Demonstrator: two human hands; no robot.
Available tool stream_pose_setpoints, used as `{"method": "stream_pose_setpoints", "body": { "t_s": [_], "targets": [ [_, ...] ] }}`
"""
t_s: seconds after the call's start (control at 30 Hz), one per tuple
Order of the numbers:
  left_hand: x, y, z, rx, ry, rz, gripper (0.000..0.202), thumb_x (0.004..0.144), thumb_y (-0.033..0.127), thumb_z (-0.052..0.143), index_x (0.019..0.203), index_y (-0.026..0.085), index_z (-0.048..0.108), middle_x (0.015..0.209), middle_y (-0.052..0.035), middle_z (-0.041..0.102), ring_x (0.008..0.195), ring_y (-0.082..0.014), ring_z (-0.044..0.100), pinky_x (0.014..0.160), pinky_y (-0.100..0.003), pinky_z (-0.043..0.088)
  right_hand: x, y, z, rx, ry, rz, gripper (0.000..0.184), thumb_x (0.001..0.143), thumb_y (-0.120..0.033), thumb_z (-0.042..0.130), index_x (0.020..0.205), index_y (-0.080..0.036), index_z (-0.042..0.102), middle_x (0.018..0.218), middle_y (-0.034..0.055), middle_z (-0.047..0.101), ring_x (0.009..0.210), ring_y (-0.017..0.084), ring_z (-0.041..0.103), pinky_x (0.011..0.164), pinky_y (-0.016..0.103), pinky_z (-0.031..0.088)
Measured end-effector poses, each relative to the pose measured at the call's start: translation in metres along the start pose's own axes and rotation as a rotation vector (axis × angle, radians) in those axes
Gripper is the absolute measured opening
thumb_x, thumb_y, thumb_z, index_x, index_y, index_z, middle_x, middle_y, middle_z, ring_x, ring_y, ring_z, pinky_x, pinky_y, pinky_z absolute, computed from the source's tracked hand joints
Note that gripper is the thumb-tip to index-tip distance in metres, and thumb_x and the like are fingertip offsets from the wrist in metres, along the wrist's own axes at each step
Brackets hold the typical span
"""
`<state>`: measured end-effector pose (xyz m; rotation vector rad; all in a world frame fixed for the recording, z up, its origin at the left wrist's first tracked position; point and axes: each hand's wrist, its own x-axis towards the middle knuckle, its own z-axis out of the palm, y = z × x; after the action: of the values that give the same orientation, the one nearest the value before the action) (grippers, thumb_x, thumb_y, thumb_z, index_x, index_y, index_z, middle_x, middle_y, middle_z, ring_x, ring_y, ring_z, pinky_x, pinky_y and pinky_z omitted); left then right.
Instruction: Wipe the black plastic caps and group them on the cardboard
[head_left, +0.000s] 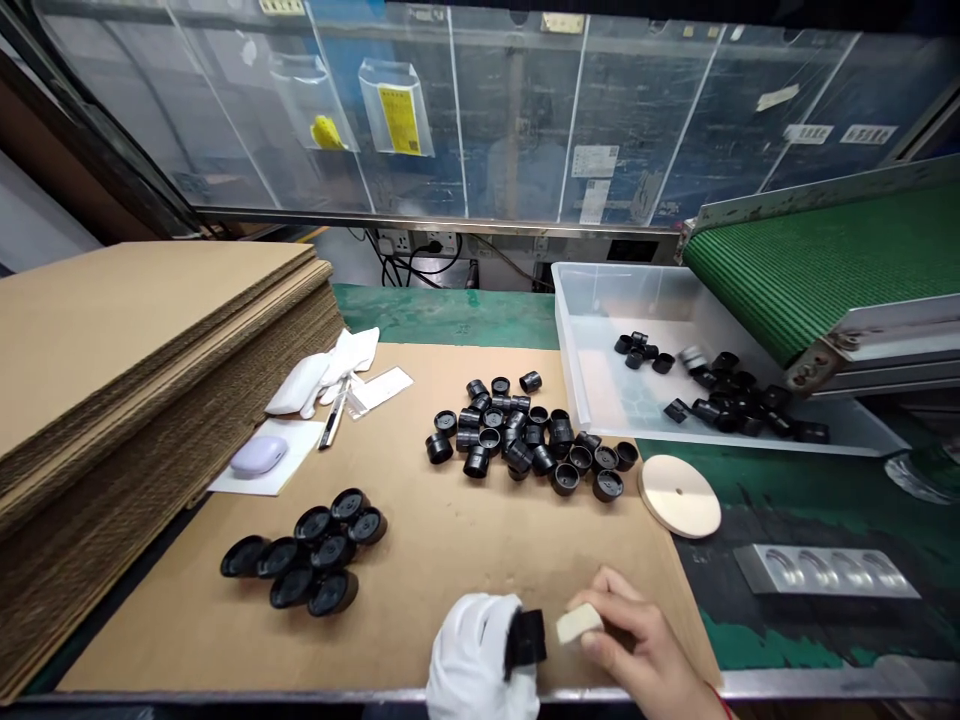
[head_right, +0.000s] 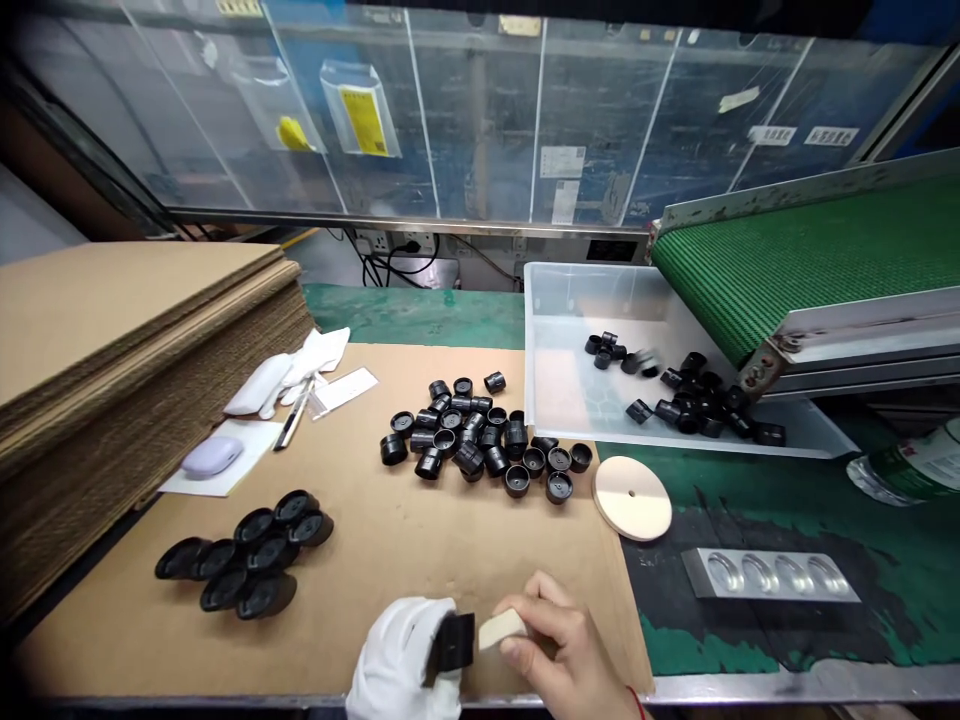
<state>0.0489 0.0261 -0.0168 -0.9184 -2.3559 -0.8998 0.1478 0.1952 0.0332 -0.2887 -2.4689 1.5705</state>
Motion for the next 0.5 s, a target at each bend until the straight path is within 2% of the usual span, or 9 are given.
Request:
{"method": "stream_pose_setpoints", "body": {
  "t_s": [0.07,0.13,0.2,0.3,0.37,0.43,0.5],
  "targets": [
    [0.003,0.002,0.006,-0.020,-0.017,-0.030,0.023,0.079,0.032,0.047,0.096,0.028,0.062,0.090,-0.0032,0.066,0.086,-0.0233,0.064,0.073,-0.039,0.054,-0.002,-0.004,0.009,0.226,0.017,0.059,0.044,0.087,-0.058,0.045,0.082,-0.020,0.065,0.088,0.0077,0.054,0.093,0.022,0.054,0.075,0.029,0.045],
    [0.002,0.006,0.008,-0.063,-0.028,-0.048,0.025,0.079,0.034,0.044,0.097,0.028,0.060,0.090,-0.0037,0.066,0.084,-0.0232,0.064,0.071,-0.038,0.056,-0.002,-0.008,0.022,0.388,0.007,0.059,0.046,0.083,-0.063,0.049,0.080,-0.019,0.065,0.095,0.0104,0.057,0.109,0.026,0.050,0.085,0.031,0.044],
    [0.000,0.010,0.006,-0.098,-0.043,-0.048,0.027,0.079,0.037,0.041,0.099,0.027,0.058,0.090,-0.0039,0.066,0.082,-0.0220,0.065,0.068,-0.035,0.057,-0.001,-0.011,0.033,0.478,0.020,0.040,0.048,0.080,-0.065,0.051,0.077,-0.019,0.065,0.092,0.0108,0.059,0.109,0.027,0.051,0.086,0.032,0.045],
    [-0.002,0.010,0.002,-0.041,-0.067,-0.103,0.038,0.078,0.036,0.042,0.112,0.022,0.053,0.102,-0.0094,0.065,0.091,-0.0256,0.065,0.073,-0.039,0.058,0.001,-0.012,0.041,0.422,0.084,0.028,0.046,0.083,-0.062,0.050,0.081,-0.018,0.065,0.091,0.0105,0.056,0.094,0.023,0.057,0.078,0.029,0.048],
    [-0.004,0.003,-0.001,-0.028,-0.075,-0.015,0.043,0.074,0.032,0.049,0.115,0.022,0.052,0.103,-0.0093,0.065,0.093,-0.0263,0.065,0.074,-0.039,0.059,0.002,-0.011,0.040,0.312,0.062,0.016,0.043,0.086,-0.057,0.049,0.085,-0.018,0.065,0.091,0.0096,0.054,0.084,0.020,0.058,0.071,0.027,0.048],
    [-0.005,-0.009,-0.003,-0.064,-0.087,0.184,0.041,0.070,0.024,0.054,0.110,0.024,0.054,0.095,-0.0056,0.069,0.086,-0.0233,0.067,0.072,-0.035,0.060,0.001,-0.009,0.037,0.220,0.023,-0.011,0.039,0.088,-0.053,0.047,0.088,-0.018,0.065,0.090,0.0089,0.054,0.082,0.019,0.058,0.069,0.026,0.048],
    [-0.005,-0.020,-0.006,-0.074,-0.099,0.262,0.038,0.068,0.019,0.053,0.106,0.023,0.056,0.089,-0.0045,0.070,0.081,-0.0218,0.068,0.070,-0.033,0.060,-0.001,-0.005,0.033,0.141,0.042,-0.022,0.036,0.090,-0.049,0.046,0.091,-0.019,0.065,0.088,0.0077,0.055,0.080,0.018,0.059,0.066,0.025,0.048]
  ]
}}
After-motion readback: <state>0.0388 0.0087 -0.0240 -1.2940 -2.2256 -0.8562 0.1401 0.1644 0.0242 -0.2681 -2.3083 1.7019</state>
